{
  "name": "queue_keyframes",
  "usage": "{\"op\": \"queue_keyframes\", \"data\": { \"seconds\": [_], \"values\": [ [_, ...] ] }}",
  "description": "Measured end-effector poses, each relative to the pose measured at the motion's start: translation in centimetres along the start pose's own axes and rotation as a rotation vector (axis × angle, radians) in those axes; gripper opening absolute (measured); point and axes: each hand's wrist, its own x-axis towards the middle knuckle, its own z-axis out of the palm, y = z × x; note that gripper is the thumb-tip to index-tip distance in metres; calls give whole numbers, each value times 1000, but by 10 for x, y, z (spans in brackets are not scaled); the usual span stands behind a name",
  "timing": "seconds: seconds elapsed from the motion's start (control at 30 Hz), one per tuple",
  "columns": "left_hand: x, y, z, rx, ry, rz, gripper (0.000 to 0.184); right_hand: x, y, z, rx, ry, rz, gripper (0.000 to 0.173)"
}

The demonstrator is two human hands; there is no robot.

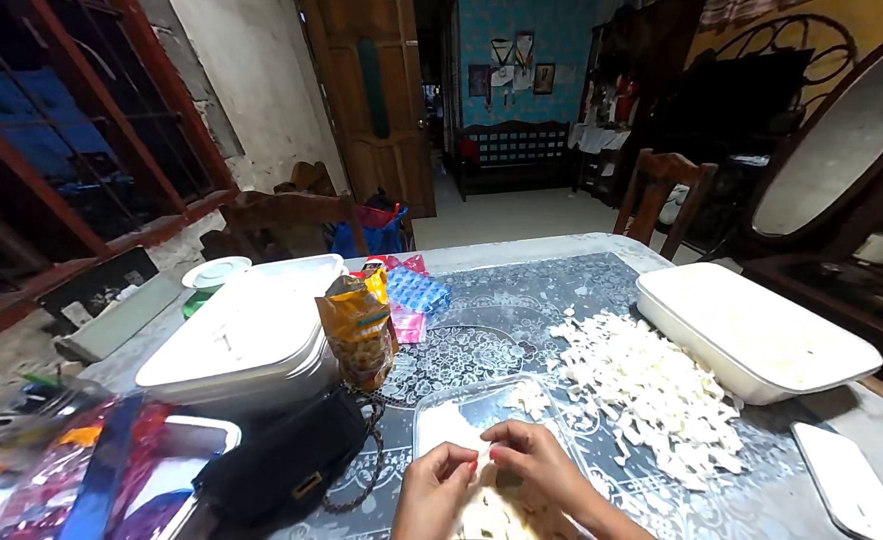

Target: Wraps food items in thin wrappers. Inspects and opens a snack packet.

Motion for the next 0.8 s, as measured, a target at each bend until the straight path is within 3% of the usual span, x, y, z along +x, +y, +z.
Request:
{"op": "queue_keyframes", "data": {
  "seconds": [0.1,0.2,0.3,0.43,0.5,0.57,0.63,0.7,0.8],
  "values": [
    [3,4,-5,-152,-24,-86,11,1,-1,-2,-135,24,19,20],
    [5,3,-3,-296,45,-117,25,-5,-5,7,-295,-64,-99,22],
    [7,-2,1,-394,121,-125,29,-9,-2,16,-183,-94,-286,19],
    [5,-4,-2,-353,-34,-57,19,-2,6,11,48,91,-245,18],
    [5,-2,-5,-326,-39,-19,17,-2,6,6,-75,79,-217,20],
    [7,0,-8,-288,11,-23,16,-5,5,11,-262,41,-343,19],
    [8,-1,-10,-134,19,-5,11,-7,10,23,-512,99,-618,14],
    [6,0,-15,185,-49,66,7,-5,14,28,-761,258,-841,14],
    [0,5,-26,592,-313,209,24,-1,12,9,-979,517,-804,15]
  ]
}}
